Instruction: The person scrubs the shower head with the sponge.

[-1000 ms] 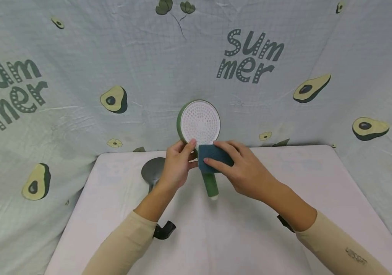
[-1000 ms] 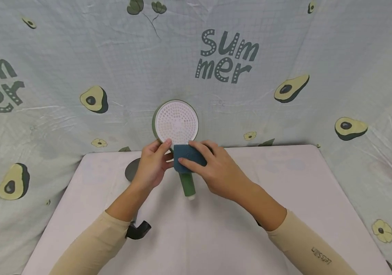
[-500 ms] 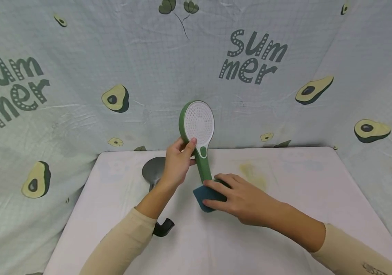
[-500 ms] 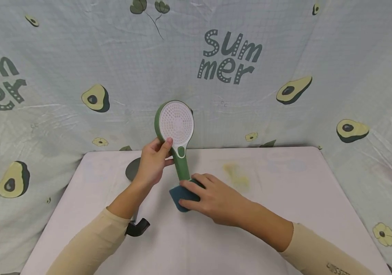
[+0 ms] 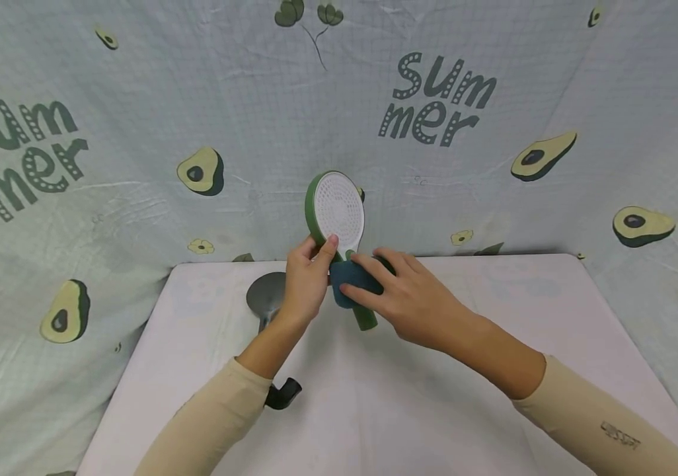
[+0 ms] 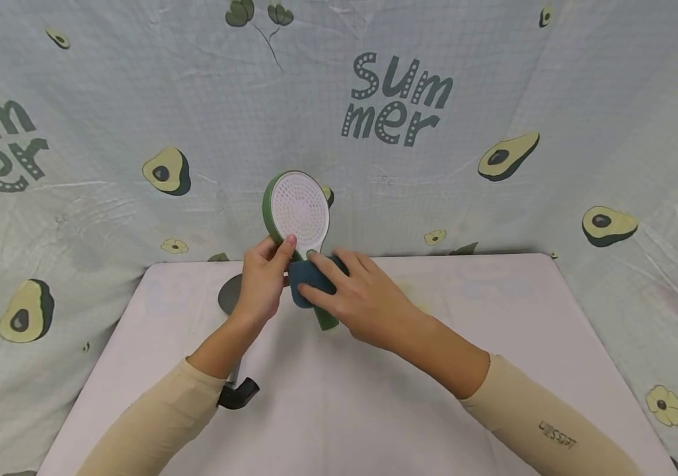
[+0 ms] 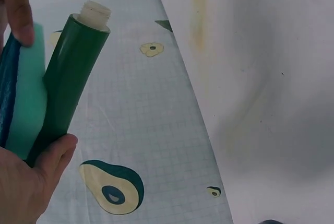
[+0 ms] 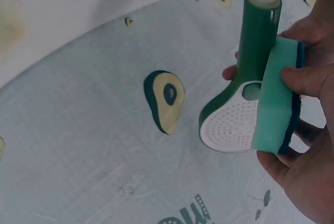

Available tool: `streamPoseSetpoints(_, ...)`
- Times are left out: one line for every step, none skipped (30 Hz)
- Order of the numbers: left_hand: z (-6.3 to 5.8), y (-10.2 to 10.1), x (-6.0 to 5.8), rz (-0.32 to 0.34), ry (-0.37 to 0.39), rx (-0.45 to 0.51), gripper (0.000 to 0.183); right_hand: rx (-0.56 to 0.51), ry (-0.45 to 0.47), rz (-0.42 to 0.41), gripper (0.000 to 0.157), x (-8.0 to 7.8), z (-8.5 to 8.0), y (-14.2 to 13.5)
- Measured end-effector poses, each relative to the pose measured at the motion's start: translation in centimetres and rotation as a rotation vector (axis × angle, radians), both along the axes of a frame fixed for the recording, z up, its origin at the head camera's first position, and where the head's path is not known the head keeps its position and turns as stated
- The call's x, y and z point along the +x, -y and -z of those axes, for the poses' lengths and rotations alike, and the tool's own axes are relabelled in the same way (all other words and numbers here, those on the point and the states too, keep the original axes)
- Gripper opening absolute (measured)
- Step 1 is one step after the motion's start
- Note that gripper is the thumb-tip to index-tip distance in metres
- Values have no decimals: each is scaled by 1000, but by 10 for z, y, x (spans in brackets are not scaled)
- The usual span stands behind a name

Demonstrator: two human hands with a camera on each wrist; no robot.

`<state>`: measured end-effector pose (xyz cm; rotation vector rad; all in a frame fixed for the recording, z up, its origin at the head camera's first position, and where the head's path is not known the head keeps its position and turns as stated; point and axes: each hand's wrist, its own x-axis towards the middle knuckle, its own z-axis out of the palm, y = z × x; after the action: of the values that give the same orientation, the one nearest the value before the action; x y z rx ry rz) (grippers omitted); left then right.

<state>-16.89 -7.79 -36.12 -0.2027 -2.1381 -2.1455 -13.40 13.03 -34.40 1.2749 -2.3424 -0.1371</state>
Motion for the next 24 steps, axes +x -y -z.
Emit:
streamPoseSetpoints(0,0,1,-5,-13,-7,34,8,-12,6,68,-1,-2,2)
streamPoseSetpoints(0,0,1,-14,-25,-17,33,18,-23,11,68,-1,-3,3)
streamPoseSetpoints(0,0,1,-24,-39,-29,33,31,-33,15,67,0,-3,5)
streamPoseSetpoints(1,0,1,-34,-50,-43,32,46,-40,19,67,1,-4,6)
streamPoseSetpoints(1,0,0,-39,-58,-51,32,61,-47,19,67,3,-3,7)
streamPoseSetpoints(1,0,0,-39,-57,-49,33,75,-53,19,65,6,-3,8)
streamPoseSetpoints(1,1,0,-31,-52,-41,33,90,-54,15,63,9,-1,8)
streamPoseSetpoints(1,1,-1,-21,-45,-30,33,100,-54,9,60,12,0,8)
streamPoseSetpoints(1,1,-1,-13,-39,-24,34,110,-53,0,57,16,2,8)
streamPoseSetpoints(2,1,-1,-2,-30,-11,34,117,-48,-10,55,20,4,7)
streamPoseSetpoints(2,2,-1,9,-22,4,35,122,-41,-22,53,24,6,6)
streamPoseSetpoints(2,3,-1,11,-13,13,35,127,-29,-36,53,28,8,4)
streamPoseSetpoints(2,3,-2,13,-10,16,35,128,-14,-50,54,31,10,2)
streamPoseSetpoints(1,4,-2,10,-7,18,35,122,4,-64,56,34,11,0)
streamPoseSetpoints(1,5,-2,6,-4,18,35,109,28,-77,59,37,13,-3)
streamPoseSetpoints(0,6,-1,4,4,20,35,89,59,-88,63,39,14,-5)
streamPoseSetpoints(0,7,-1,2,13,22,35,56,91,-95,65,40,16,-8)
streamPoseSetpoints(-1,7,-1,4,22,26,35,17,122,-98,67,40,18,-11)
streamPoseSetpoints(-2,8,-1,8,30,33,36,-31,150,-100,69,39,21,-13)
streamPoseSetpoints(-2,8,0,11,36,42,36,-81,176,-101,70,38,23,-15)
streamPoseSetpoints(-3,8,0,13,40,51,36,-131,202,-100,71,37,25,-17)
streamPoseSetpoints(-3,9,-1,12,41,62,36,-179,224,-103,71,35,28,-18)
streamPoseSetpoints(-3,9,-1,11,39,78,36,-221,243,-107,70,32,30,-18)
streamPoseSetpoints(-3,9,-1,11,37,97,36,-255,263,-112,70,30,32,-18)
